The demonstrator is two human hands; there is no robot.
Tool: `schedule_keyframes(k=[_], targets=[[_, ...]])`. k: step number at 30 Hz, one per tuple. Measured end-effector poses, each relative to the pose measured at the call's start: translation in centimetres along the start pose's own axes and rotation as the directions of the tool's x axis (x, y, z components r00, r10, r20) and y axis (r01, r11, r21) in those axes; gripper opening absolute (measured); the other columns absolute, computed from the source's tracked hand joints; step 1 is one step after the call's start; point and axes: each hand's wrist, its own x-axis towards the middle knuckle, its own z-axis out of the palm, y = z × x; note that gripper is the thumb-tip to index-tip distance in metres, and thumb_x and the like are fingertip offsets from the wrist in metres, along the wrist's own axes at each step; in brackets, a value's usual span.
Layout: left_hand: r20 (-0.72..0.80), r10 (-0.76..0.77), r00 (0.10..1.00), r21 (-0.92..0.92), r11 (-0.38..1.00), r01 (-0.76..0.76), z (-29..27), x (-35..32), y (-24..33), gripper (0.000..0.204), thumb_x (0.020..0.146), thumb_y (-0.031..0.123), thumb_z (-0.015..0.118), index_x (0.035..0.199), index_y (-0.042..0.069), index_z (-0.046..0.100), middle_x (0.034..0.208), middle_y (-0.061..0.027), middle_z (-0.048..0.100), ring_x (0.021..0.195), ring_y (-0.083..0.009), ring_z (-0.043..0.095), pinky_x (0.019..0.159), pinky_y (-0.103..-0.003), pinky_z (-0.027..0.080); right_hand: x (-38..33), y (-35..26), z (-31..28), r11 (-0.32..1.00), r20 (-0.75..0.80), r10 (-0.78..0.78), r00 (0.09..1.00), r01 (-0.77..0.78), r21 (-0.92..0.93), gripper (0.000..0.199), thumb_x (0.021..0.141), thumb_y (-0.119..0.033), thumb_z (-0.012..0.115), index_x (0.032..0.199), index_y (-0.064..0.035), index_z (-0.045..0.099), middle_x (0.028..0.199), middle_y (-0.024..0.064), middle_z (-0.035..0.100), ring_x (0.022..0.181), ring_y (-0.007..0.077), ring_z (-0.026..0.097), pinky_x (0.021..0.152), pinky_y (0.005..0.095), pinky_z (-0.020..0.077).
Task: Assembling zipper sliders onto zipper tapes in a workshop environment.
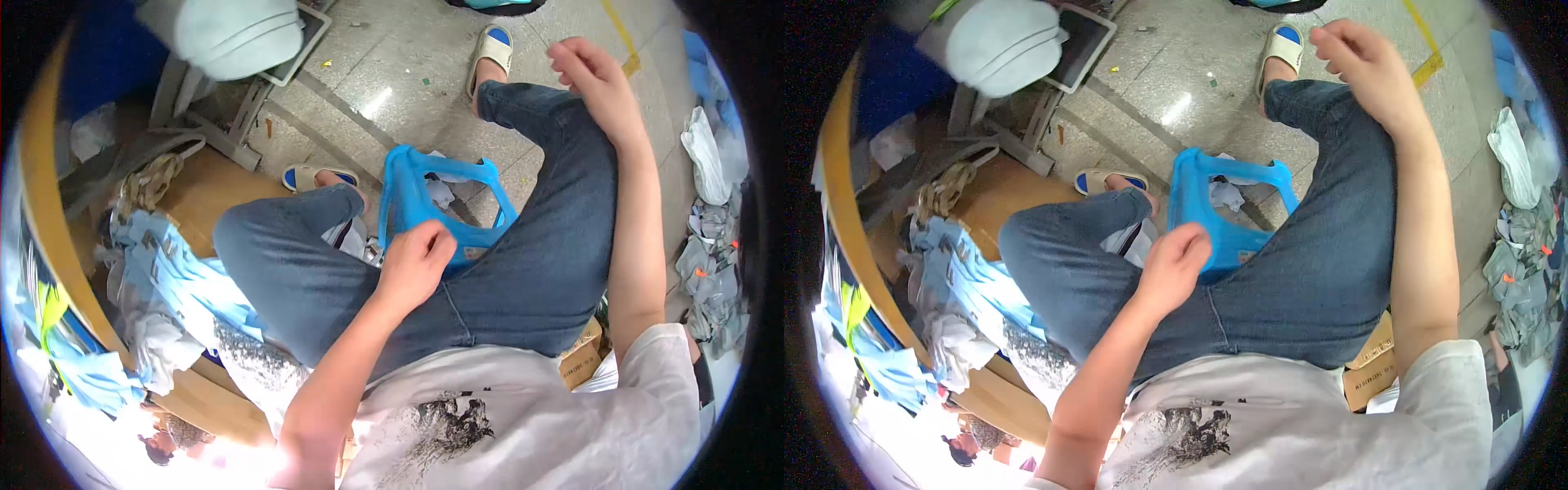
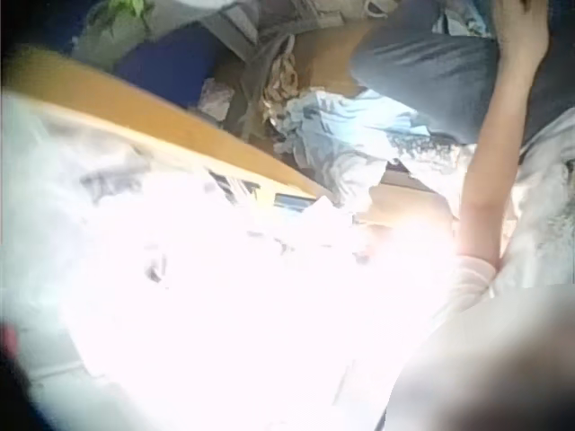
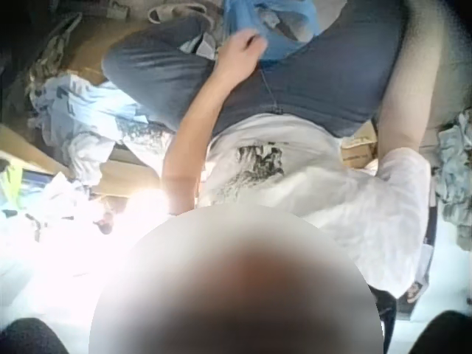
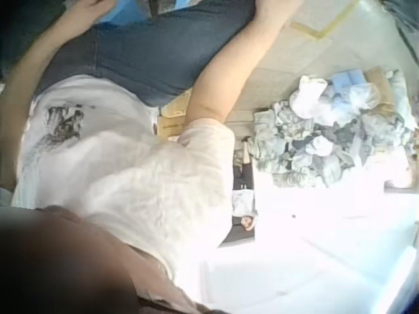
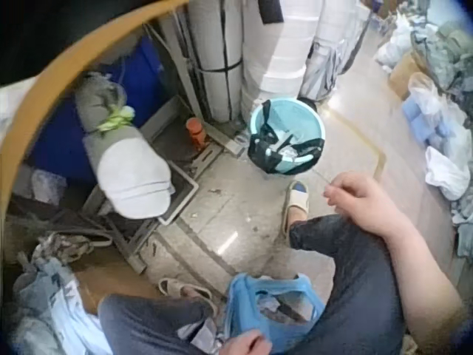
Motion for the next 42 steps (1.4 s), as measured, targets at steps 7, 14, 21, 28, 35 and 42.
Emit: schedule_keyframes(k=[7,14,21,28,35,42], targets=[[-0.210,-0.038,0.977,-0.547,0.833,-0.085,0.5,-3.9,-3.1,0.013,0.090,0.008,0.047,0.080,0.002,0.054,0.073,-0.0001,0.050,0.070,-0.0069,0.045,0.062,-0.023,0.038,-6.3,-2.6,12.0,0.764,0.786,0.081,0.613,0.468,-0.444,0.044,0.092,-0.046,0.051,0.092,-0.0069,0.069,0.086,0.0177,0.068,0.083,0.0365,0.065,0.076,0.0438,0.0504],[-0.117,0.001,0.993,-0.534,0.843,-0.064,3.0,-3.3,-4.8,0.015,0.091,0.010,0.046,0.082,0.004,0.057,0.075,0.0030,0.049,0.070,-0.0052,0.042,0.062,-0.022,0.035,-10.2,2.6,17.8,0.831,0.894,0.412,0.176,0.329,-0.448,0.083,0.080,-0.065,0.057,0.119,0.0088,0.057,0.118,0.0275,0.060,0.109,0.0385,0.059,0.094,0.0446,0.0448],[-0.067,-0.038,0.997,-0.395,0.919,0.009,-0.4,-0.2,0.3,0.015,0.089,0.018,0.056,0.087,0.003,0.058,0.073,-0.0108,0.055,0.070,-0.0173,0.055,0.066,-0.032,0.045,-8.3,13.1,24.1,0.869,0.949,0.309,-0.070,0.427,-0.251,0.067,0.078,-0.051,0.063,0.123,-0.0010,0.058,0.125,0.0235,0.058,0.115,0.0389,0.056,0.097,0.0436,0.0437],[-0.445,0.026,0.895,-0.389,0.895,-0.220,-8.9,-3.2,2.0,0.015,0.088,0.017,0.056,0.088,0.003,0.059,0.071,-0.0155,0.059,0.064,-0.0266,0.060,0.061,-0.036,0.046,-1.5,-8.3,26.1,0.670,0.738,0.498,0.455,0.339,-0.660,0.046,0.076,-0.039,0.063,0.106,-0.0055,0.069,0.117,0.0231,0.062,0.110,0.0376,0.059,0.092,0.0435,0.0466],[-0.408,-0.092,0.908,-0.891,0.259,-0.374,-11.4,0.0,1.2,0.019,0.095,0.022,0.048,0.082,0.010,0.056,0.066,0.0041,0.045,0.052,-0.0039,0.036,0.043,-0.020,0.026,2.2,-4.3,24.5,0.968,0.724,0.084,0.685,0.115,-0.221,0.037,0.092,-0.030,0.054,0.113,-0.0009,0.064,0.108,0.0148,0.067,0.100,0.0266,0.063,0.085,0.0358,0.0493],[-0.440,0.183,0.879,-0.896,-0.020,-0.444,-10.1,-4.7,3.8,0.034,0.101,0.038,0.045,0.087,0.009,0.057,0.067,0.0050,0.045,0.054,-0.0039,0.039,0.044,-0.020,0.030,-6.0,-20.3,15.2,0.896,0.707,-0.124,0.697,-0.227,0.381,0.033,0.099,-0.024,0.052,0.122,-0.0011,0.059,0.105,0.0054,0.063,0.091,0.0141,0.058,0.083,0.0285,0.0478]])
